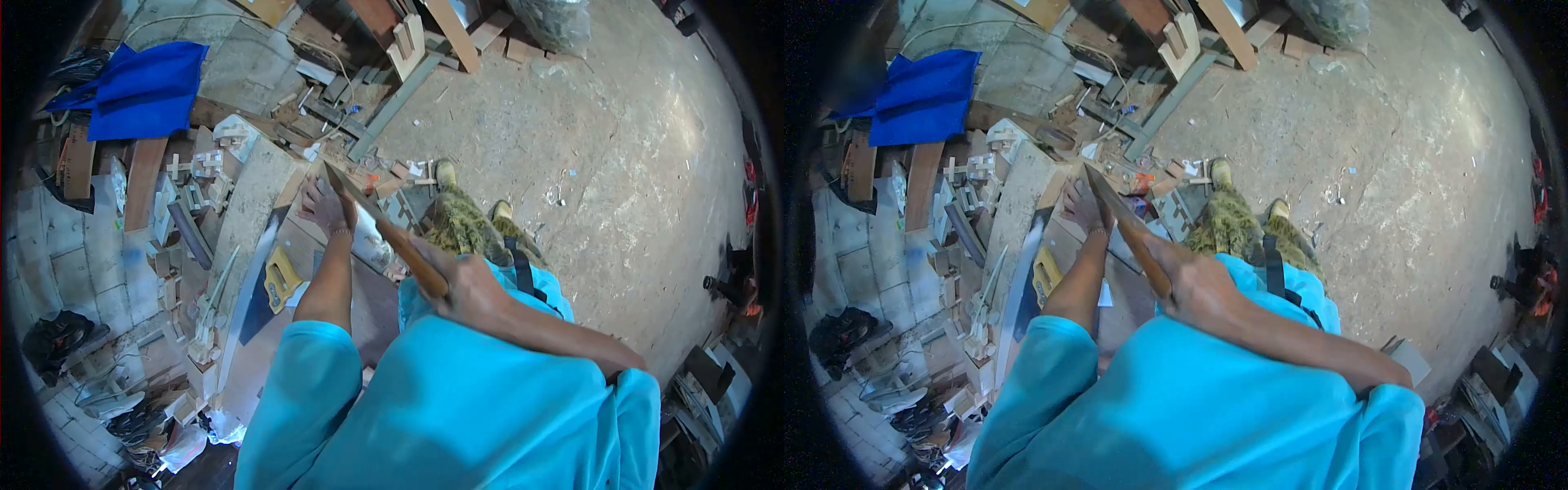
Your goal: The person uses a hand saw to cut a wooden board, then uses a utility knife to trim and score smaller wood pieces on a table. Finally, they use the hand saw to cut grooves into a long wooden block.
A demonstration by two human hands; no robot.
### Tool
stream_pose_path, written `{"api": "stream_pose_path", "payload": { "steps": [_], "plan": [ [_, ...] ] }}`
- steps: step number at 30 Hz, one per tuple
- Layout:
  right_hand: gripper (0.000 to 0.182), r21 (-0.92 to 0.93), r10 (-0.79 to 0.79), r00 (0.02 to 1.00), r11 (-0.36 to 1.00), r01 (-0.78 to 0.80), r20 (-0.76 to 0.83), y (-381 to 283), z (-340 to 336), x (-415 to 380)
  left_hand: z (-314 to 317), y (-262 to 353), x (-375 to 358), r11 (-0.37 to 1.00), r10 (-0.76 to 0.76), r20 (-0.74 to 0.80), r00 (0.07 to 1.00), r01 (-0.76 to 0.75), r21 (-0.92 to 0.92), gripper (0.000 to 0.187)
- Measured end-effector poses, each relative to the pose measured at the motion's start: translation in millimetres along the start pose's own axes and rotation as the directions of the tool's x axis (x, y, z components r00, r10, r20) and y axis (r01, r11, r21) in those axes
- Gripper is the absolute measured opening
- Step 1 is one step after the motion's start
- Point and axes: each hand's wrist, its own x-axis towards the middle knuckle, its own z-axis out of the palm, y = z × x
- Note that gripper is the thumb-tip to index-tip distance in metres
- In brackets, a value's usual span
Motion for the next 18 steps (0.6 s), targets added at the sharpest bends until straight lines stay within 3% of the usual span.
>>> {"api": "stream_pose_path", "payload": {
  "steps": [1, 5, 8, 10, 12, 14, 16, 18],
  "plan": [
    [0.068, -0.068, 0.023, 0.999, 0.997, -0.021, 0.035, 10.5, 10.1, 8.4, -12.1, 3.5, -4.7, 0.999, -0.046, 0.088, 0.995, 0.048, -0.026, 0.030],
    [0.073, -0.189, -0.040, 0.998, 0.981, 0.048, 0.049, 31.9, 48.3, 56.2, 9.3, -12.3, -0.6, 0.998, -0.023, 0.091, 0.996, 0.017, 0.063, 0.032],
    [0.073, -0.121, 0.042, 0.997, 0.992, -0.034, 0.063, 27.6, 34.0, 58.6, 11.2, -8.9, -0.7, 0.997, -0.065, 0.034, 0.997, 0.066, -0.031, 0.032],
    [0.071, -0.147, -0.013, 0.999, 0.989, 0.019, 0.042, 23.5, 25.6, 45.8, 10.4, -8.2, 4.7, 0.993, -0.118, 0.110, 0.987, 0.119, -0.003, 0.035],
    [0.069, -0.156, -0.032, 0.998, 0.987, 0.039, 0.048, 12.6, 15.6, 12.1, 2.7, -9.2, -6.6, 0.997, -0.077, 0.099, 0.992, 0.077, 0.001, 0.036],
    [0.068, -0.050, -0.032, 0.999, 0.998, 0.031, -0.016, 0.1, -14.6, -7.9, -5.3, 4.3, -4.4, 0.998, -0.055, 0.067, 0.996, 0.057, -0.027, 0.038],
    [0.068, -0.033, -0.007, 1.000, 0.999, 0.008, 0.012, -0.6, -15.7, -11.3, -13.2, 5.2, -6.2, 0.999, 0.018, 0.051, 0.999, -0.020, 0.040, 0.038],
    [0.068, -0.008, 0.028, 0.999, 1.000, -0.028, 0.047, 8.3, -6.1, -5.8, -14.8, 6.1, -5.2, 1.000, 0.004, 0.058, 0.998, -0.006, 0.024, 0.036]
  ]
}}
